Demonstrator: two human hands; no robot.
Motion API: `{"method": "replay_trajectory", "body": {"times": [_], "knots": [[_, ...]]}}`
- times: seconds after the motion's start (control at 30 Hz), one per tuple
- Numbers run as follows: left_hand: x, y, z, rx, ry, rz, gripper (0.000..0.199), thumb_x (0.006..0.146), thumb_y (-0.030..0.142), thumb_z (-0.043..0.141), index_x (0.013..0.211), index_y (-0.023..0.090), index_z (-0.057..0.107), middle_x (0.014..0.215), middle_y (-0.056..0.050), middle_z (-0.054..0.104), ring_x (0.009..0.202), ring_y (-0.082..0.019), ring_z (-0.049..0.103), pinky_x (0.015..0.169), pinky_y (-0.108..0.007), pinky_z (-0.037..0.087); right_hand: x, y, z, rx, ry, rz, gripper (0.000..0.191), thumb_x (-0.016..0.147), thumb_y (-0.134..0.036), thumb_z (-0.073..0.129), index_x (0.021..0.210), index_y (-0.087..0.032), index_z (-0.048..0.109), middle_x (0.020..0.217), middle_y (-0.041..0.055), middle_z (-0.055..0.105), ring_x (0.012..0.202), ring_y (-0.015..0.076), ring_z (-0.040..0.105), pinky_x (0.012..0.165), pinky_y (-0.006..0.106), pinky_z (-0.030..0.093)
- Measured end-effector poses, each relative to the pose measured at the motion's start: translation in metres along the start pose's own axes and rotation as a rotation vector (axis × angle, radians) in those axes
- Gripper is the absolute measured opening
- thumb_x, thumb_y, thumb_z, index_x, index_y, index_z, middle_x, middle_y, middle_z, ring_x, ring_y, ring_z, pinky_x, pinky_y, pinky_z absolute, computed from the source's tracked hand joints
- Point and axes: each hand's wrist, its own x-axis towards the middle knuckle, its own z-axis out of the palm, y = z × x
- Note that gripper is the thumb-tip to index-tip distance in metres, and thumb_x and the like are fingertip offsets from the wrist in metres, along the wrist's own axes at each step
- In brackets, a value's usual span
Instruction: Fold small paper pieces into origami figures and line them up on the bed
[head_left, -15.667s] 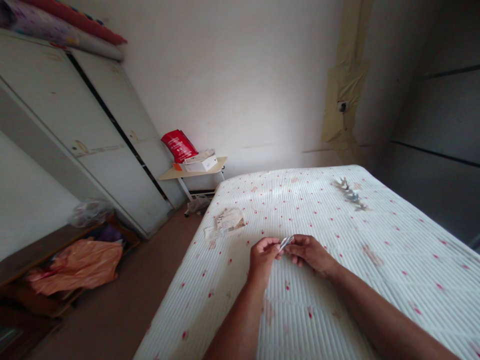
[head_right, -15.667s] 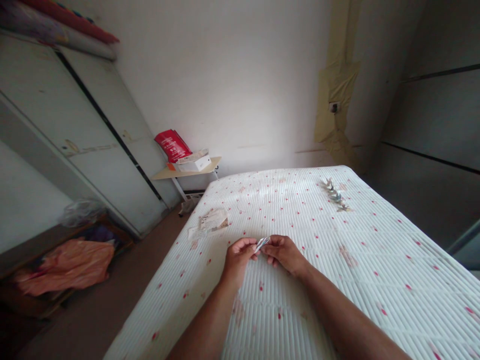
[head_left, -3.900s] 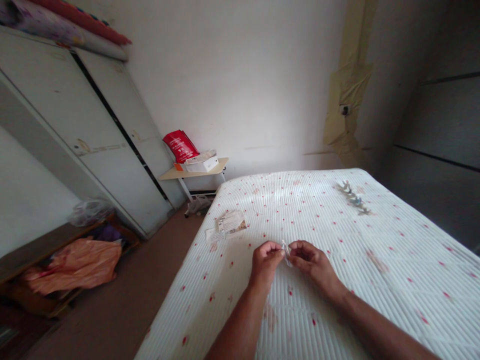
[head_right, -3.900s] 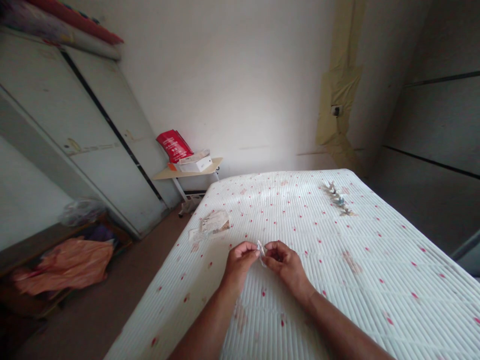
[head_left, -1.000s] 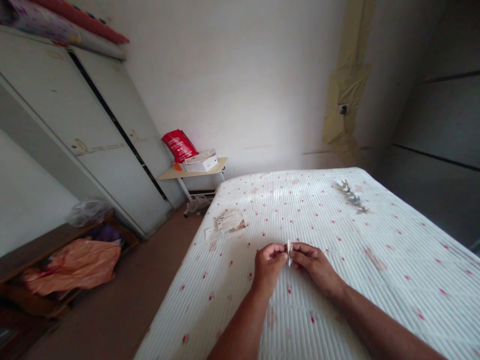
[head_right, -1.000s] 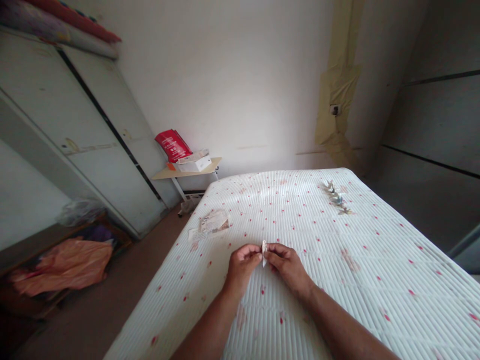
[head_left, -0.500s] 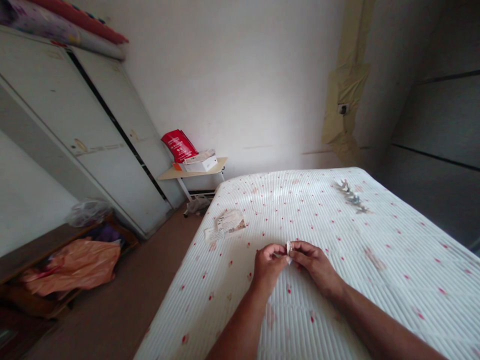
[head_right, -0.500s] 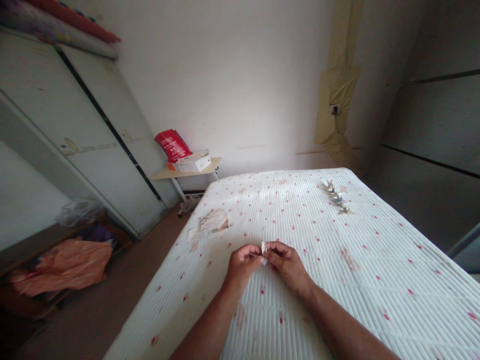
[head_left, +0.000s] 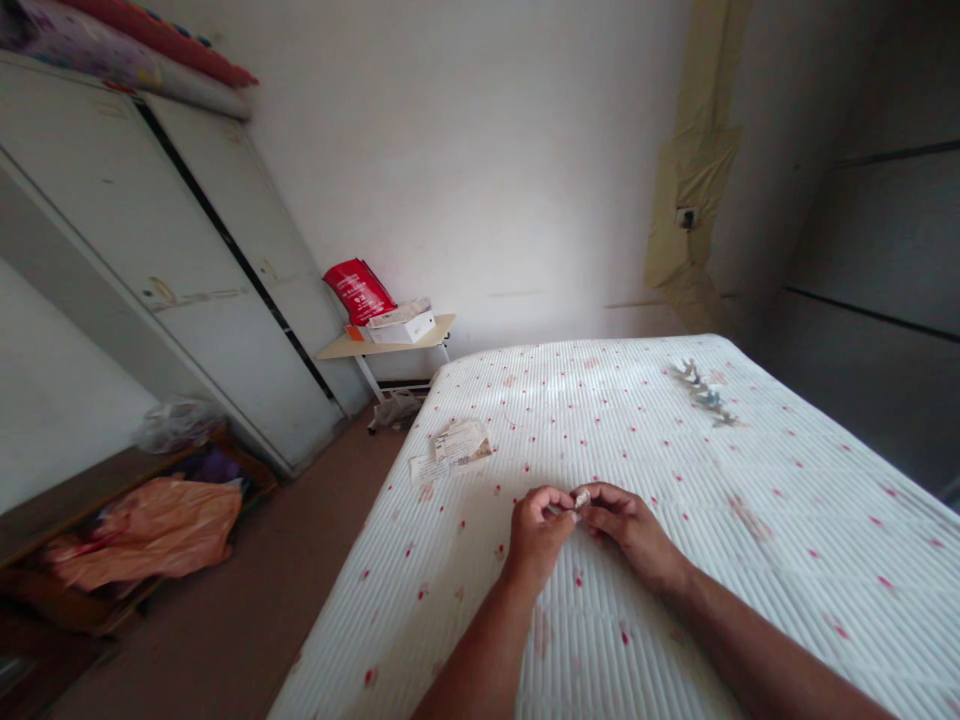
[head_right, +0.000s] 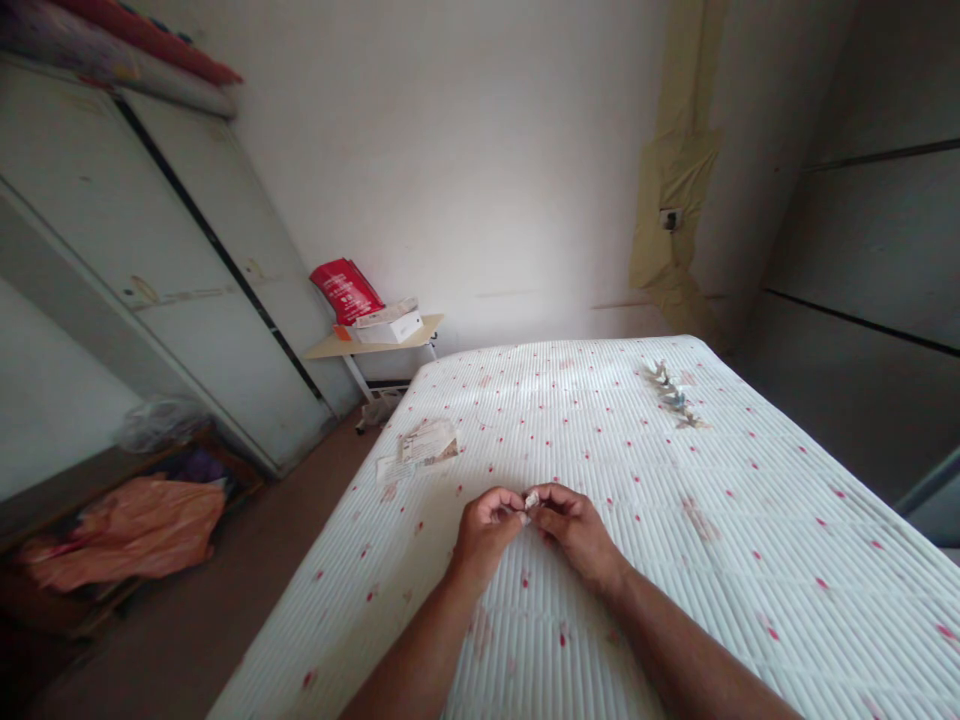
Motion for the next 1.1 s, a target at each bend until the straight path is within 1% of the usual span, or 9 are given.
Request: {"method": "replay_trajectory", "body": {"times": [0.13,0.3,0.43,0.53,0.63,0.73,0.8,0.97,1.1], "knots": [[-0.0002,-0.0003,0.0002,-0.018,-0.012,-0.007,0.009,0.061,0.017,0.057,0.067,0.016,0.063,0.065,0.000,0.061,0.061,-0.012,0.049,0.061,-0.022,0.038,0.0000,-0.0023,0.0006,0.019,-0.017,-0.015,0.017,0.070,-0.035,0.065,0.077,-0.019,0.063,0.063,-0.0028,0.051,0.054,0.0095,0.042,0.050,0.023,0.035],[0.0014,0.0024,-0.0001,-0.174,-0.028,-0.093,0.009,0.058,0.019,0.057,0.065,0.014,0.061,0.058,0.000,0.058,0.055,-0.011,0.047,0.055,-0.021,0.036,0.0005,-0.0053,-0.0003,0.051,-0.060,-0.001,0.016,0.068,-0.032,0.066,0.075,-0.018,0.062,0.063,-0.0027,0.050,0.055,0.0091,0.041,0.050,0.022,0.035],[0.0020,0.0051,-0.0004,-0.262,-0.044,-0.133,0.009,0.057,0.018,0.058,0.064,0.014,0.060,0.058,0.000,0.058,0.054,-0.010,0.047,0.055,-0.021,0.036,0.0016,-0.0025,-0.0024,0.088,-0.070,-0.010,0.014,0.067,-0.028,0.066,0.076,-0.018,0.062,0.063,-0.0032,0.050,0.054,0.0086,0.041,0.050,0.022,0.035],[0.0018,0.0056,-0.0006,-0.276,-0.056,-0.131,0.010,0.057,0.019,0.059,0.065,0.013,0.060,0.061,0.000,0.059,0.056,-0.010,0.048,0.056,-0.021,0.037,0.0021,-0.0007,-0.0030,0.095,-0.071,-0.007,0.013,0.068,-0.026,0.066,0.077,-0.017,0.061,0.063,-0.0031,0.050,0.054,0.0082,0.041,0.050,0.022,0.035],[0.0011,0.0055,-0.0014,-0.294,-0.069,-0.119,0.013,0.057,0.020,0.062,0.068,0.013,0.061,0.064,-0.001,0.060,0.058,-0.011,0.049,0.057,-0.021,0.037,0.0024,-0.0004,-0.0028,0.109,-0.065,-0.002,0.017,0.068,-0.027,0.067,0.080,-0.017,0.061,0.066,-0.0021,0.052,0.054,0.0084,0.043,0.049,0.021,0.036],[0.0002,0.0058,-0.0028,-0.345,-0.075,-0.115,0.014,0.062,0.024,0.061,0.070,0.013,0.061,0.063,0.000,0.059,0.059,-0.010,0.049,0.058,-0.020,0.037,0.0028,0.0000,-0.0030,0.148,-0.045,0.008,0.021,0.066,-0.028,0.070,0.080,-0.017,0.059,0.066,-0.0026,0.053,0.053,0.0083,0.044,0.048,0.021,0.036],[-0.0002,0.0059,-0.0032,-0.373,-0.075,-0.115,0.014,0.065,0.025,0.061,0.071,0.013,0.061,0.062,0.000,0.059,0.059,-0.010,0.050,0.059,-0.020,0.037,0.0030,0.0009,-0.0036,0.157,-0.038,0.017,0.019,0.067,-0.028,0.070,0.077,-0.018,0.058,0.061,-0.0034,0.053,0.052,0.0083,0.044,0.048,0.021,0.037],[0.0007,0.0036,-0.0008,-0.357,-0.071,-0.121,0.017,0.057,0.023,0.067,0.070,0.012,0.061,0.067,-0.002,0.062,0.061,-0.012,0.053,0.061,-0.022,0.040,0.0029,0.0024,-0.0045,0.103,-0.039,0.017,0.016,0.071,-0.029,0.067,0.069,-0.016,0.057,0.054,-0.0028,0.053,0.050,0.0090,0.046,0.049,0.023,0.038],[0.0016,0.0004,0.0007,-0.328,-0.052,-0.097,0.016,0.058,0.022,0.066,0.069,0.012,0.060,0.067,-0.003,0.062,0.061,-0.012,0.053,0.059,-0.022,0.041,0.0023,0.0003,-0.0034,0.094,-0.035,0.049,0.018,0.070,-0.032,0.067,0.069,-0.015,0.059,0.054,-0.0022,0.054,0.048,0.0087,0.046,0.049,0.023,0.038]]}}
